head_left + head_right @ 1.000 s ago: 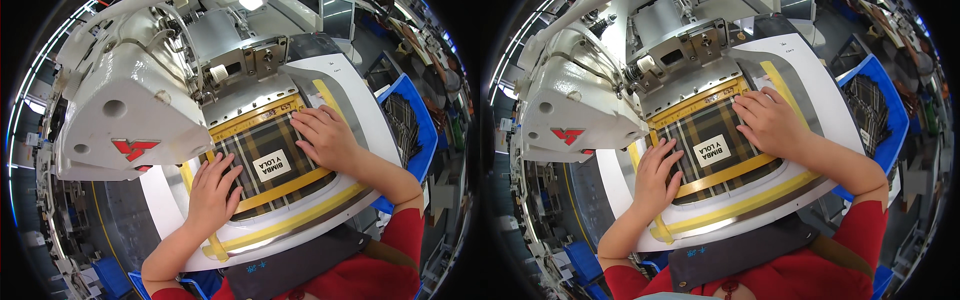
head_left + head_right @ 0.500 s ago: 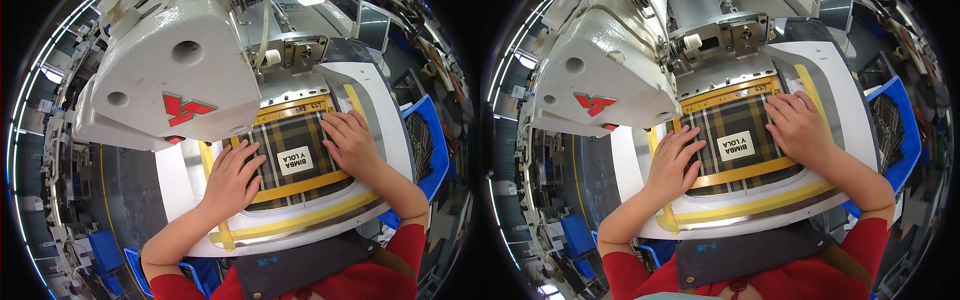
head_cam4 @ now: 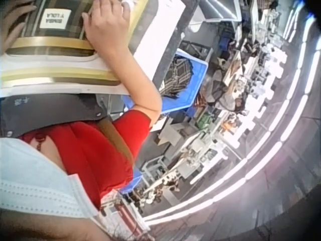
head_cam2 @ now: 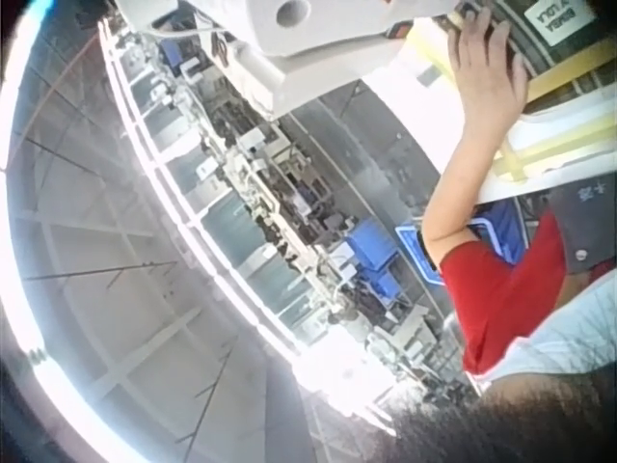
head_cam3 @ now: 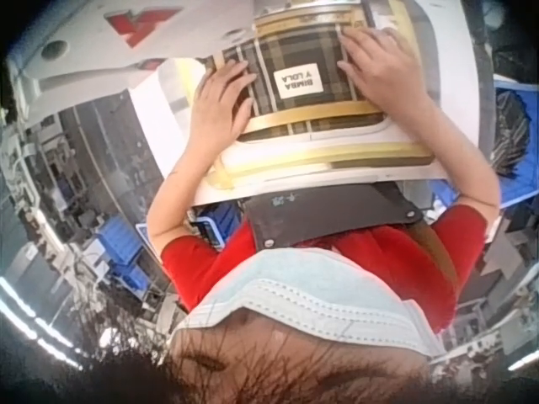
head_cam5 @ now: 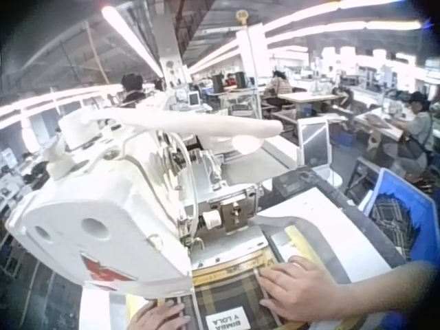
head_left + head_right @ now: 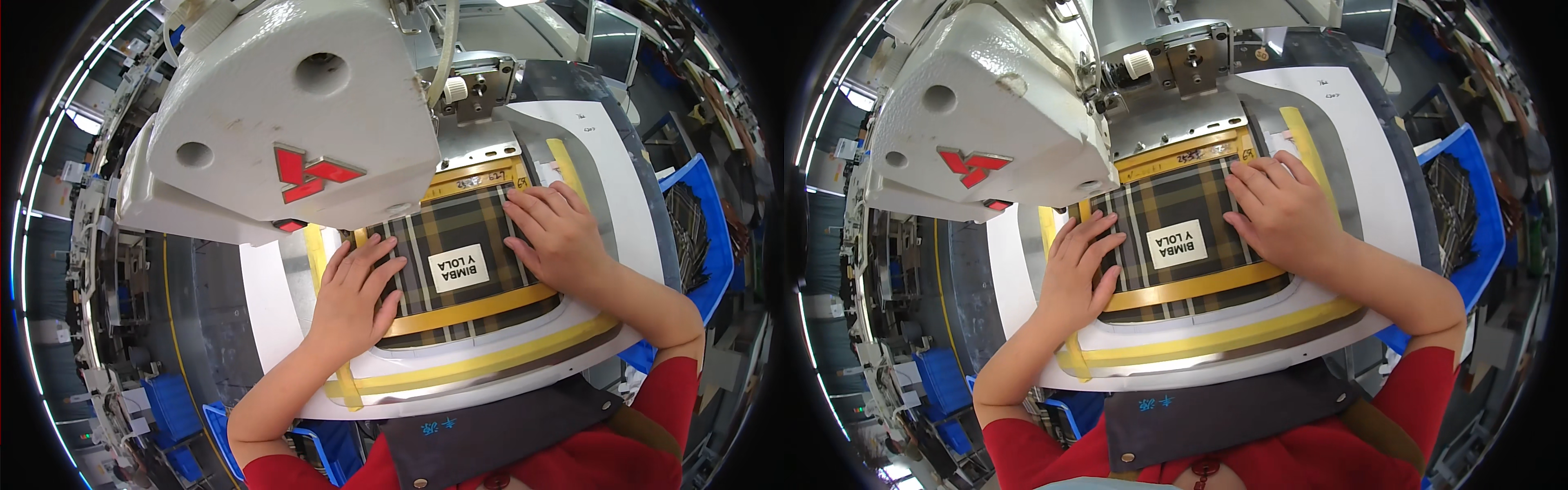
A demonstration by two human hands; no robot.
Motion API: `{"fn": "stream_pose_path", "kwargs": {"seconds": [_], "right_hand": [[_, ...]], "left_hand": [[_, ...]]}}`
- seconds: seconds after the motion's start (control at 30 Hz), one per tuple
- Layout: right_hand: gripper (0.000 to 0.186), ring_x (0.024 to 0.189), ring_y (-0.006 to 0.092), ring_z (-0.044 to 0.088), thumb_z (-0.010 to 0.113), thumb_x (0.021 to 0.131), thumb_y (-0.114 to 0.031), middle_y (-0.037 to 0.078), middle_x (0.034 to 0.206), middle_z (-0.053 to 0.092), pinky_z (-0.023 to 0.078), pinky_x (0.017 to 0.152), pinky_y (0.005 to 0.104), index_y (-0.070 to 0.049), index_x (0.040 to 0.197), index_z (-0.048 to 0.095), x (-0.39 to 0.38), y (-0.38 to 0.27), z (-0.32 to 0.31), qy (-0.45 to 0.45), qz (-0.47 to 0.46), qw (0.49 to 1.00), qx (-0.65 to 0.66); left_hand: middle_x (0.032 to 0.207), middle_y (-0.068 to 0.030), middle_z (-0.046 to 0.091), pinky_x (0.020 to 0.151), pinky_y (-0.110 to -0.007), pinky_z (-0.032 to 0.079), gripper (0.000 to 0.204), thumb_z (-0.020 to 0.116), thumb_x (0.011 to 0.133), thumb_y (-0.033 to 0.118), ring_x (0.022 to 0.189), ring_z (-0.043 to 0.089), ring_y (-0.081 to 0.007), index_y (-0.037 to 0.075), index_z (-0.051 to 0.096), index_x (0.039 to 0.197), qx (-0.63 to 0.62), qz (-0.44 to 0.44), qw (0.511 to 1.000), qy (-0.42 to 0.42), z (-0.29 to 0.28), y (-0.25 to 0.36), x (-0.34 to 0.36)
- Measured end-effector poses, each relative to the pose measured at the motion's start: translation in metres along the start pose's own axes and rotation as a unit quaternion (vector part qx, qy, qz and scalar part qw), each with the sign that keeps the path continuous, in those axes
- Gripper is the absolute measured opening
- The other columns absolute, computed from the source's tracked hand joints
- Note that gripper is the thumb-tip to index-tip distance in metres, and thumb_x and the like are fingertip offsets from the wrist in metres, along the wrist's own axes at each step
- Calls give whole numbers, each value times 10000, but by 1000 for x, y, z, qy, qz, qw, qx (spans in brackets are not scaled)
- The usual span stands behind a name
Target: The recorder is operating an automated sewing or branding machine, placing pieces of patterned fabric into a frame for processing.
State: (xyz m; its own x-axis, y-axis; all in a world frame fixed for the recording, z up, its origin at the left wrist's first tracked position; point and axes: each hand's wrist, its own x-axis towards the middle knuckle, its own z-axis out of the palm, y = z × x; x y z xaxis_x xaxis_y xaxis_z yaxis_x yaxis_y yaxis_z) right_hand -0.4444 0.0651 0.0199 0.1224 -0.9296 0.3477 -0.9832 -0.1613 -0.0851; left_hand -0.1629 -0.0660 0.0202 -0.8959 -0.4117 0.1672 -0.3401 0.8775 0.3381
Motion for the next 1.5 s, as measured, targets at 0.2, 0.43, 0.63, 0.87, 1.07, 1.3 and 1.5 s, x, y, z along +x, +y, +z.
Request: {"fn": "stream_pose_path", "kwargs": {"seconds": [0.2, 0.43, 0.63, 0.87, 1.07, 1.3, 1.5], "right_hand": [[391, 1048, 261, 587, 705, 805, -263, 144, 1147, 643, 416, 991, 419, 18, 1072, 657, 0, 12, 8, 29, -49, 998, -13], [401, 1050, 272, 585, 687, 822, -285, 161, 1141, 643, 424, 979, 419, 33, 1064, 655, -1, 22, 17, 30, -82, 996, -5], [420, 1081, 268, 575, 713, 796, -283, 138, 1173, 634, 434, 976, 432, -2, 1103, 656, -4, 26, 22, 20, -84, 996, 11], [456, 1066, 279, 576, 708, 795, -321, 161, 1154, 635, 444, 957, 415, 27, 1085, 654, -4, 33, 30, 20, -118, 993, -10], [475, 1083, 281, 568, 685, 821, -349, 171, 1167, 625, 430, 971, 413, 36, 1097, 647, -3, 35, 37, 17, -136, 991, -4], [474, 1132, 285, 547, 657, 852, -358, 174, 1208, 606, 403, 1008, 420, 38, 1111, 638, -1, 34, 42, 2, -149, 989, 0], [446, 1158, 279, 538, 658, 856, -336, 142, 1235, 601, 391, 1028, 424, 7, 1140, 635, -3, 37, 46, 24, -133, 989, 61]], "left_hand": [[1347, -88, 536, 1140, -471, 280, 372, 661, 824, 161, 1318, 460, -279, 101, 604, 1187, -9, -35, 999, -3, 0, 4, 3], [1268, -97, 564, 1123, -467, 312, 356, 712, 803, 170, 1268, 501, -294, 86, 612, 1134, 24, -57, 998, 0, 0, 14, 16], [1276, -110, 551, 1101, -477, 337, 392, 714, 823, 232, 1236, 513, -307, 78, 598, 1164, 39, -49, 998, 1, 12, 27, 36], [1298, -119, 537, 1085, -485, 352, 428, 696, 849, 285, 1231, 508, -313, 80, 589, 1209, 36, -15, 999, 4, 34, 42, 61], [1324, -136, 512, 1086, -479, 350, 462, 690, 852, 297, 1253, 482, -314, 79, 565, 1239, 46, -2, 999, -13, 45, 52, 77], [1315, -144, 508, 1044, -470, 380, 460, 692, 841, 265, 1202, 499, -331, 64, 551, 1230, 56, 4, 998, -5, 55, 55, 87], [1302, -141, 516, 1020, -457, 400, 452, 698, 834, 240, 1162, 513, -339, 57, 548, 1219, 10, -5, 1000, 13, 62, 50, 87]]}}
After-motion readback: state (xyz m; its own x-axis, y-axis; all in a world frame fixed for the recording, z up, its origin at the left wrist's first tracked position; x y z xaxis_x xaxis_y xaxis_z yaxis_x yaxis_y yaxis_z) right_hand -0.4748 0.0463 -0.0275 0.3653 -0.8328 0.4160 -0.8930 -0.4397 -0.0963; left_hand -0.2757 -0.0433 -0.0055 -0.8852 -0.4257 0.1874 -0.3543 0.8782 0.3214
